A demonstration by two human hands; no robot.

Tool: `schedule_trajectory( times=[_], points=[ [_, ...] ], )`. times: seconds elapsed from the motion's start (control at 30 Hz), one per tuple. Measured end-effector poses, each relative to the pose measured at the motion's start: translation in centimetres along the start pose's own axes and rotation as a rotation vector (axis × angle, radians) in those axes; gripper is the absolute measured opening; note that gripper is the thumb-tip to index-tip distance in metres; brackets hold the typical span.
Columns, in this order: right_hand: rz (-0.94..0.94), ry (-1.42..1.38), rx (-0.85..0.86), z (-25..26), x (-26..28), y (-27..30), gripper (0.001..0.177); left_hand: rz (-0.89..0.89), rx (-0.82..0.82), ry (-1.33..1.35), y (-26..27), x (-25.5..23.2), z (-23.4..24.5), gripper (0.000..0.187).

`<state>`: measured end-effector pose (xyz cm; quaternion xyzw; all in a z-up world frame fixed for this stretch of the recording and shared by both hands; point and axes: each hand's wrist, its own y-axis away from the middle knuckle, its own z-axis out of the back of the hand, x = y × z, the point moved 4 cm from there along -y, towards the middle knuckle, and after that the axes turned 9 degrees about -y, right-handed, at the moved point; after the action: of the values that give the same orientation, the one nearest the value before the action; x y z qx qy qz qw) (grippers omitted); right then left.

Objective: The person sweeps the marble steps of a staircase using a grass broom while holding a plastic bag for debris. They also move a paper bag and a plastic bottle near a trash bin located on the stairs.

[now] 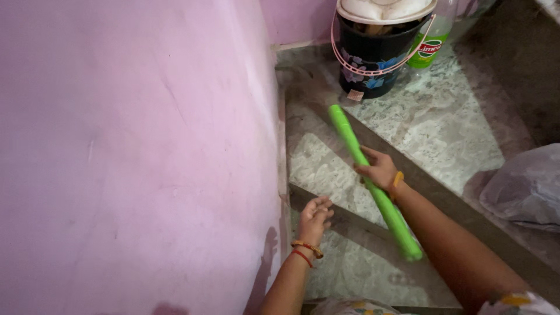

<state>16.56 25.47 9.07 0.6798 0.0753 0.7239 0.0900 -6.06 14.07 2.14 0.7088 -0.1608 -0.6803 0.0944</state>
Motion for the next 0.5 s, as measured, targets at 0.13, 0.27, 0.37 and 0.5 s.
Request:
schedule_trajectory(
  times=[0.13,0.27,0.37,0.5],
  points=[
    [0.01,0.031,-0.06,0.0,-2.7,1.9,0.08,0.014,0.016,0.038,-0.4,0.2,-0.4,0.039],
    [-0.014,-0.027,0.042,-0.8,-1.8,4.0,0.08,0.022,0.008,-0.012,0.3,0.0,-0.3,0.039],
    [0.054,0.25,-0.034,-2.0,-0.7,6.5,0.081,-0.004,0.009,-0.032,0.6,-0.6,-0.3,0.038],
    [0.275,0.615,-0.132,-5.9,-1.3,6.2,0.084,-0.006,0.008,-0.024,0.6,-0.5,-0.4,0.039]
  ],
)
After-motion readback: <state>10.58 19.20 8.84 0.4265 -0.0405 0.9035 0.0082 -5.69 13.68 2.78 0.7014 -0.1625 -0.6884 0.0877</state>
